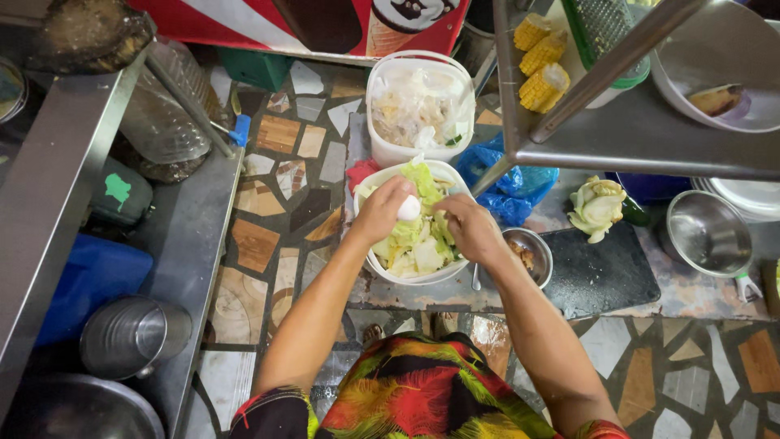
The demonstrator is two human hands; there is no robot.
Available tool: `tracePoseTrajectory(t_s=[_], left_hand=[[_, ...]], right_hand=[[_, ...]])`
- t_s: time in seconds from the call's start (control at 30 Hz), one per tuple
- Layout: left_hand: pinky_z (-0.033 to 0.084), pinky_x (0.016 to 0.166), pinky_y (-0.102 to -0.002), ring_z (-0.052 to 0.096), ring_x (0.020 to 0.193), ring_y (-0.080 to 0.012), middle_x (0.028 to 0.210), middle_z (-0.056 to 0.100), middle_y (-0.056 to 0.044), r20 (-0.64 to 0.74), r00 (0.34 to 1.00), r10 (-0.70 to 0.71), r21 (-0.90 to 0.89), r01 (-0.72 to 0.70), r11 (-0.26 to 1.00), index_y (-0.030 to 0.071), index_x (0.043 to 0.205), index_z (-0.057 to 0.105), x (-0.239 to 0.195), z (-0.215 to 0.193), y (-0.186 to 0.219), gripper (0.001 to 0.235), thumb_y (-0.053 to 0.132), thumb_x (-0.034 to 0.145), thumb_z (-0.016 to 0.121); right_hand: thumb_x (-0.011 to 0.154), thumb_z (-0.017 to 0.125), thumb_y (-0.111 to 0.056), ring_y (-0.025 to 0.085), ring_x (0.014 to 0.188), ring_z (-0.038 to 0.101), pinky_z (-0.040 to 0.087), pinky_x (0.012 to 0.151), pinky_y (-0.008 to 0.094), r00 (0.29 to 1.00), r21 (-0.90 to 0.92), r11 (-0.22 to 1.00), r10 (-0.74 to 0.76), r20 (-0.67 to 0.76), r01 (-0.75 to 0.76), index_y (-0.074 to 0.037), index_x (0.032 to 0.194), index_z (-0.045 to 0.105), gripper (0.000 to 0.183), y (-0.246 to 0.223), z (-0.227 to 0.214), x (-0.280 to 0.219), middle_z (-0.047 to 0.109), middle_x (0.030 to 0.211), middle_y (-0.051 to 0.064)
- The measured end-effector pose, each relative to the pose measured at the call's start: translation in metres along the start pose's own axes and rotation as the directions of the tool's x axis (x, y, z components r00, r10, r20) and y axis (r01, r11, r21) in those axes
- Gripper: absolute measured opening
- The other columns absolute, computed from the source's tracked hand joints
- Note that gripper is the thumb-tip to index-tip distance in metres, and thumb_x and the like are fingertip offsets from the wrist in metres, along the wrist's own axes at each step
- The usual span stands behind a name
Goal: The person washes cabbage in a sink, chops it on a cutting board, places it into a bowl, adds meat and a peeled hard-boiled egg, and then retrieves a bottle of dressing from a refrigerator to apply it to the salad.
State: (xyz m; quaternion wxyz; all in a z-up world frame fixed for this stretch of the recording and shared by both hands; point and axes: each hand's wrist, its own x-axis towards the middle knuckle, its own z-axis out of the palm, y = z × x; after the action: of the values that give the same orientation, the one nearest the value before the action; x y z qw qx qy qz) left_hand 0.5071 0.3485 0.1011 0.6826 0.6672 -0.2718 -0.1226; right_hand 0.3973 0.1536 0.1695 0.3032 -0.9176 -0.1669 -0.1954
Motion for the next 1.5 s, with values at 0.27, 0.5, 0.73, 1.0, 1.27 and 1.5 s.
tracePoseTrajectory(t_s=[0.27,0.5,0.73,1.0,1.27,1.5], left_hand=[[0.048,0.074,-0.030,0.057,0.080,-0.0132,0.087,0.061,-0.003,-0.047,0.998,-0.047,-0.174,0.038,0.984,0.004,0.097,0.063,0.001,0.018,-0.008,0.040,0.035,0.111,0.042],[0.049,0.074,-0.034,0.060,0.077,-0.0179,0.082,0.065,-0.007,-0.113,0.988,-0.110,0.029,0.114,0.993,0.000,0.094,0.066,-0.004,0.016,-0.003,0.046,0.038,0.107,0.042],[0.051,0.078,-0.033,0.064,0.082,-0.0192,0.087,0.069,-0.008,-0.043,0.994,-0.103,-0.057,0.100,0.993,0.004,0.096,0.069,-0.006,0.016,-0.004,0.042,0.033,0.106,0.041],[0.049,0.070,-0.041,0.065,0.076,-0.0277,0.079,0.067,-0.013,-0.227,0.957,-0.180,0.275,0.240,0.931,0.007,0.094,0.065,0.006,0.014,-0.043,0.034,0.030,0.107,0.043],[0.048,0.076,-0.050,0.065,0.086,-0.0392,0.090,0.068,-0.022,-0.146,0.987,-0.063,0.532,0.132,0.836,0.004,0.103,0.066,0.000,0.016,0.022,0.034,0.031,0.106,0.046],[0.049,0.078,-0.045,0.067,0.086,-0.0346,0.090,0.069,-0.018,-0.153,0.979,-0.136,0.456,0.192,0.869,0.004,0.097,0.065,0.004,0.023,0.030,0.034,0.029,0.105,0.044]], right_hand=[[0.098,0.063,-0.022,0.034,0.084,0.071,0.055,0.076,0.039,0.887,0.219,0.861,0.458,0.061,-0.459,-0.009,0.128,0.065,0.033,-0.047,0.013,0.019,0.071,0.093,0.017],[0.106,0.055,-0.019,0.037,0.100,0.071,0.056,0.085,0.042,0.985,0.114,0.982,0.160,-0.059,-0.152,-0.005,0.125,0.067,0.026,-0.033,0.029,0.011,0.073,0.110,0.020],[0.103,0.055,-0.023,0.032,0.076,0.074,0.057,0.074,0.040,0.774,0.193,0.750,0.620,0.125,-0.632,-0.011,0.116,0.072,0.025,-0.034,0.023,0.015,0.075,0.089,0.017],[0.093,0.069,-0.016,0.030,0.081,0.069,0.052,0.074,0.042,0.926,0.179,0.939,0.327,-0.189,-0.295,-0.010,0.103,0.074,0.013,0.005,0.052,-0.005,0.073,0.086,0.010],[0.087,0.075,-0.021,0.030,0.084,0.069,0.051,0.076,0.044,0.935,-0.007,0.988,0.143,-0.325,-0.154,-0.010,0.092,0.075,0.012,-0.010,0.043,-0.007,0.073,0.088,0.009],[0.087,0.072,-0.021,0.029,0.083,0.070,0.055,0.077,0.041,0.882,0.243,0.893,0.428,-0.196,-0.379,-0.009,0.094,0.068,0.014,-0.002,0.048,-0.009,0.070,0.087,0.011]])
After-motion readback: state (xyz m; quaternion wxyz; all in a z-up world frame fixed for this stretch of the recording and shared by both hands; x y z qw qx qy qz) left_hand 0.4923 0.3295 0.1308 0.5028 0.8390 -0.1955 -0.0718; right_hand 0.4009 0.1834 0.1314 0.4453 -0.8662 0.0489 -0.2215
